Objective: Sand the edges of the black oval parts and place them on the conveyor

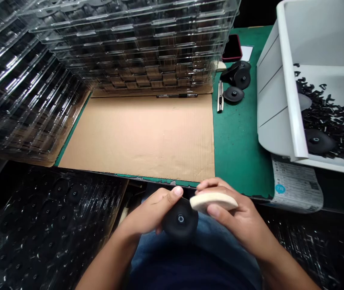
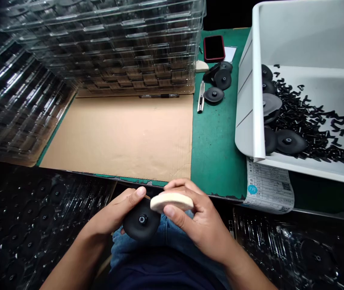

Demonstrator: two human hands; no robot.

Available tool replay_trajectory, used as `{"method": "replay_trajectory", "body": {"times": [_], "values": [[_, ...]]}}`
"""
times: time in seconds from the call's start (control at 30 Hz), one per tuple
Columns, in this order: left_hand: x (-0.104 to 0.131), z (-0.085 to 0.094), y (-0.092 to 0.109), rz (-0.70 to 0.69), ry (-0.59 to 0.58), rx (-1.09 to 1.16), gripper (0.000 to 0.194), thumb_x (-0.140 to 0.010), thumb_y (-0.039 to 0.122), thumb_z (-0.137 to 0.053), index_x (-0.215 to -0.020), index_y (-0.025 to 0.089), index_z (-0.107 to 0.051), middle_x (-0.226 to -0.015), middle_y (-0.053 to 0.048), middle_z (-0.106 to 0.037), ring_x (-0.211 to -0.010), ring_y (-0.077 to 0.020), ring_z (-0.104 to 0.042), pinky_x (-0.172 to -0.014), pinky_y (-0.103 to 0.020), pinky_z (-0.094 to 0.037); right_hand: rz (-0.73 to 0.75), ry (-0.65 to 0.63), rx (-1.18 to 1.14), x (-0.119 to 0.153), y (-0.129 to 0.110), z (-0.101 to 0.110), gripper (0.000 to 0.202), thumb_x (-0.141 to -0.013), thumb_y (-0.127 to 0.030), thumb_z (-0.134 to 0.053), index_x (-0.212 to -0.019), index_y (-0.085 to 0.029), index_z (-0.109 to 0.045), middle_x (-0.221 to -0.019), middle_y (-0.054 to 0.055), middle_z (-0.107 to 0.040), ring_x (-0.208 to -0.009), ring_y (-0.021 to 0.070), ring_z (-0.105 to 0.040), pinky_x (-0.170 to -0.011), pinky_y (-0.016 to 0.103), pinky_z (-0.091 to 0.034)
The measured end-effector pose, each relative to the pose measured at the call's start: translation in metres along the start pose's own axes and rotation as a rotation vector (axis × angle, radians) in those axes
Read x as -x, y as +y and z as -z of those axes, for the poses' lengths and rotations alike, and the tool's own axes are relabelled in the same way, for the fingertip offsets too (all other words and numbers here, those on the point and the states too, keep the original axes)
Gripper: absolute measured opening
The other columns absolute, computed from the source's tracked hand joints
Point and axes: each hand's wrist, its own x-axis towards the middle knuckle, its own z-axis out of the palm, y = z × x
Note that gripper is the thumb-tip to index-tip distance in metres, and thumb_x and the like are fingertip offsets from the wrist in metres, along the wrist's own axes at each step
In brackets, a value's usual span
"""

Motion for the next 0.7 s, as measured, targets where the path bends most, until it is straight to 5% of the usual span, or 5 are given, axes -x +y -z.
{"method": "replay_trajectory", "body": {"times": [0.1, 0.23, 0.4, 0.57, 0.7], "values": [[-0.004, -0.001, -0.002, -0.014, 0.055, 0.055, 0.066, -0.088, 0.069, -0.037, -0.055, 0.015, -0.054, -0.036, 0.003, -0.04, -0.03, -0.0067, -0.035, -0.03, -0.019, -0.023, -0.143, -0.149, -0.169, 0.002, -0.001, -0.002, 0.018, -0.087, -0.04, -0.065, -0.094, -0.024, -0.072, -0.103, 0.003, -0.063, -0.089, 0.0146, -0.063, -0.078, 0.024, -0.051], [-0.009, -0.014, -0.009, -0.257, 0.249, 0.425, 0.069, -0.082, 0.077, -0.038, -0.085, 0.015, -0.068, -0.06, -0.002, -0.063, -0.042, -0.011, -0.051, -0.035, -0.021, -0.039, -0.099, 0.14, -0.217, 0.003, 0.005, -0.018, 0.014, -0.088, -0.036, -0.065, -0.094, -0.027, -0.074, -0.097, 0.001, -0.064, -0.081, 0.0126, -0.062, -0.071, 0.022, -0.05], [-0.006, -0.039, -0.018, -0.463, 0.352, 0.348, 0.058, -0.094, 0.059, -0.038, -0.129, 0.019, -0.06, -0.133, -0.011, -0.062, -0.125, -0.0275, -0.054, -0.105, -0.038, -0.042, -0.037, 0.277, -0.244, 0.002, 0.01, -0.037, 0.016, -0.091, -0.031, -0.062, -0.103, -0.031, -0.072, -0.097, 0.0, -0.064, -0.074, 0.011, -0.061, -0.066, 0.023, -0.051], [-0.007, -0.044, -0.018, -0.454, 0.64, 0.262, 0.054, -0.097, 0.052, -0.037, -0.114, 0.012, -0.069, -0.114, -0.013, -0.071, -0.113, -0.0281, -0.061, -0.099, -0.036, -0.044, 0.184, 0.359, 0.136, 0.001, 0.005, -0.028, 0.02, -0.088, -0.022, -0.064, -0.107, -0.027, -0.071, -0.098, 0.003, -0.066, -0.09, 0.0162, -0.062, -0.073, 0.026, -0.052], [-0.006, -0.038, -0.015, -0.411, 0.62, 0.144, 0.055, -0.099, 0.049, -0.034, -0.1, 0.011, -0.073, -0.091, -0.011, -0.075, -0.089, -0.0235, -0.066, -0.079, -0.031, -0.049, 0.436, 0.221, 0.468, 0.002, -0.001, -0.025, 0.034, -0.084, -0.012, -0.067, -0.118, -0.018, -0.064, -0.092, 0.005, -0.066, -0.082, 0.0163, -0.061, -0.072, 0.03, -0.05]]}}
